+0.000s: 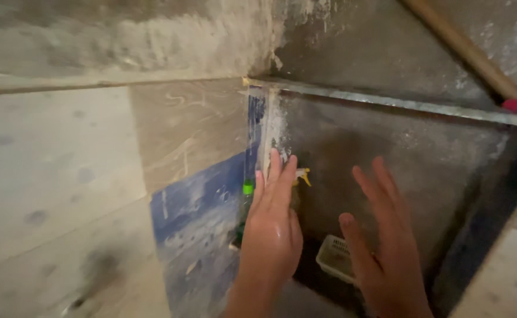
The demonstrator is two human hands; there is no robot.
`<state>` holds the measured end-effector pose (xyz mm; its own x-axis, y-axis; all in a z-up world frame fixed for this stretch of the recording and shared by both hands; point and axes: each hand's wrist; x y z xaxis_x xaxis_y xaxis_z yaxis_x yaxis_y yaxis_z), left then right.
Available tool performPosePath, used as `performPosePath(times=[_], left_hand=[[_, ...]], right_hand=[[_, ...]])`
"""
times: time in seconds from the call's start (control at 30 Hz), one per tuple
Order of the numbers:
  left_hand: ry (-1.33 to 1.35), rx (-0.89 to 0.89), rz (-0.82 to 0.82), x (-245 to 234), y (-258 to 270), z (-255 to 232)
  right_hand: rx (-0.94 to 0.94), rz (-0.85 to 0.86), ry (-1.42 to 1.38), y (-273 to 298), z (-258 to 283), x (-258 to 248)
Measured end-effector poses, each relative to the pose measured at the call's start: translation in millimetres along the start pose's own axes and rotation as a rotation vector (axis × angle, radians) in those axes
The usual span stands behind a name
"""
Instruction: The person washes tiled wall sections by rinsing them with water from a small container, scrubbing the surface by hand, and then spraying a liquid from a bottle onto the tiles while continuing to wipe them.
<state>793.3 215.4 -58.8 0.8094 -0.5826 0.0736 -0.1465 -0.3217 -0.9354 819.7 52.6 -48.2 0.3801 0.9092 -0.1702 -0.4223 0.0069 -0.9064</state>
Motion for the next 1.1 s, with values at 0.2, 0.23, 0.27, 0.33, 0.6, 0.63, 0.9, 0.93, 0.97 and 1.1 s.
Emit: performPosePath(times=[0.2,0.23,0.27,0.33,0.6,0.63,0.9,0.93,0.97,1.1], left_hand=[[-0.032,0.086,0.107,77.8,-13.7,125.5],[-0.041,0.093,0.143,89.9,-14.2,146.1],[-0.072,0.086,0.175,103.1,-17.4,166.1],[-0.135,0.068,0.245,130.7,-19.5,200.7],[-0.248,0.025,0.320,213.0,-2.9,295.9],[-0.273,0.018,0.343,220.4,-0.1,303.5],[-0.256,-0.053,0.501,274.5,6.9,358.2],[-0.232,-0.072,0.503,282.1,9.5,364.5],[-0.219,-0.201,0.565,288.5,12.6,372.8],[-0.151,-0.225,0.500,317.3,28.0,419.8]], right_hand=[[-0.018,-0.021,0.013,-24.1,-95.2,101.1],[-0.012,-0.018,0.046,-28.3,-112.2,115.8],[-0.001,-0.022,0.071,-32.7,-128.1,131.7],[0.019,-0.037,0.108,-39.0,-158.7,159.6],[0.157,0.057,0.267,-44.5,-254.5,238.8],[0.137,0.089,0.294,-45.4,-265.4,246.9],[-0.039,0.162,0.410,-61.2,-338.5,298.6],[0.013,0.195,0.427,-63.2,-346.1,302.7],[0.065,0.227,0.443,-64.2,-353.6,307.1],[0.171,0.341,0.302,-67.2,-388.5,319.6]])
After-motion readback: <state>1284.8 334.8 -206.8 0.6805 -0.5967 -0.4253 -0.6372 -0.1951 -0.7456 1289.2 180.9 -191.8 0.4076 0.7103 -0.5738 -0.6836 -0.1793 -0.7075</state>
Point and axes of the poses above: each hand's wrist, its own y-axis away from the middle knuckle, its own x-axis out of the palm, z = x × y, and after that the axes turned 14 degrees about -z, right-handed
